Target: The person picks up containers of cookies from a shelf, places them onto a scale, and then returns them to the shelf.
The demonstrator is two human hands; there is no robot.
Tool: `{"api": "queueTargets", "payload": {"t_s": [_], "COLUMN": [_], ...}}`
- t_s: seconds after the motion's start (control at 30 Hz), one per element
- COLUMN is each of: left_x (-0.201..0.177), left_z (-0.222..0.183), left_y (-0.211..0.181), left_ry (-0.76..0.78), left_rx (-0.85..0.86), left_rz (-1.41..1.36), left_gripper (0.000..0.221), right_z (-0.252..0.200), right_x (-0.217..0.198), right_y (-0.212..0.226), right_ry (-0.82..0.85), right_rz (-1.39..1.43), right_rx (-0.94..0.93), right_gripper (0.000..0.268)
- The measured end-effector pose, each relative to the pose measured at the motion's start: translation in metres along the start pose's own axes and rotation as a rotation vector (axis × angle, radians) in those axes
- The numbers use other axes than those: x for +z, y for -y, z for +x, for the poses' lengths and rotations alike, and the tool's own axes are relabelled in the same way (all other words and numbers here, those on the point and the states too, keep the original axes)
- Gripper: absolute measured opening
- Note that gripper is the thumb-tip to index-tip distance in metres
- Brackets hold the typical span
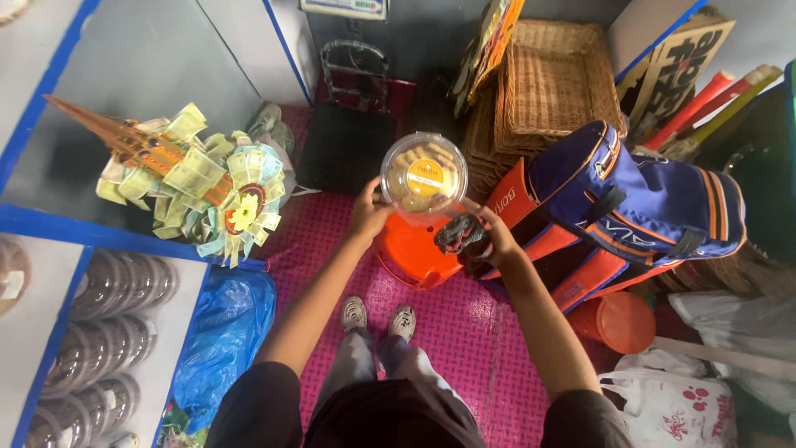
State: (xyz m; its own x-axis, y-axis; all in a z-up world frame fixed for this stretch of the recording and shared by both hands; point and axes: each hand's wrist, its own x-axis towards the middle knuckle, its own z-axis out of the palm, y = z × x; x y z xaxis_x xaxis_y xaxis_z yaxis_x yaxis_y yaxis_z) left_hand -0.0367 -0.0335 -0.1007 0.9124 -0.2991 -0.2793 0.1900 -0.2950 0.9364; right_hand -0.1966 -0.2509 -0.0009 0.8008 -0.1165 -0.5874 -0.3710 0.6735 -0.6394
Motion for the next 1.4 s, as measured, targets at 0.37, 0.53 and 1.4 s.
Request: {"api": "queueTargets", "payload": {"t_s": [0.37, 0.53, 1.4], "left_x": [0.069, 0.087, 0.121], "left_z": [0.036, 0.045, 0.026], "left_y": [0.169, 0.234, 0.358], "left_ry": [0.051, 0.069, 0.098], "left_rx": [-0.191, -0.249, -0.081], "left_rz": [0.396, 0.494, 0.380], "left_gripper": [0.079, 0.073, 0.065], "right_z": [0.125, 0.164, 0.191], "right_x": [-0.142, -0.177, -0.237], "right_y": [-0.143, -0.207, -0.311], "right_ry": [-0.356, -0.427, -0.556], "right_rz": [0.155, 0.241, 0.287], "right_rx": [0.322, 0.302, 0.249], "right_gripper": [0.062, 0.058, 0.050]}}
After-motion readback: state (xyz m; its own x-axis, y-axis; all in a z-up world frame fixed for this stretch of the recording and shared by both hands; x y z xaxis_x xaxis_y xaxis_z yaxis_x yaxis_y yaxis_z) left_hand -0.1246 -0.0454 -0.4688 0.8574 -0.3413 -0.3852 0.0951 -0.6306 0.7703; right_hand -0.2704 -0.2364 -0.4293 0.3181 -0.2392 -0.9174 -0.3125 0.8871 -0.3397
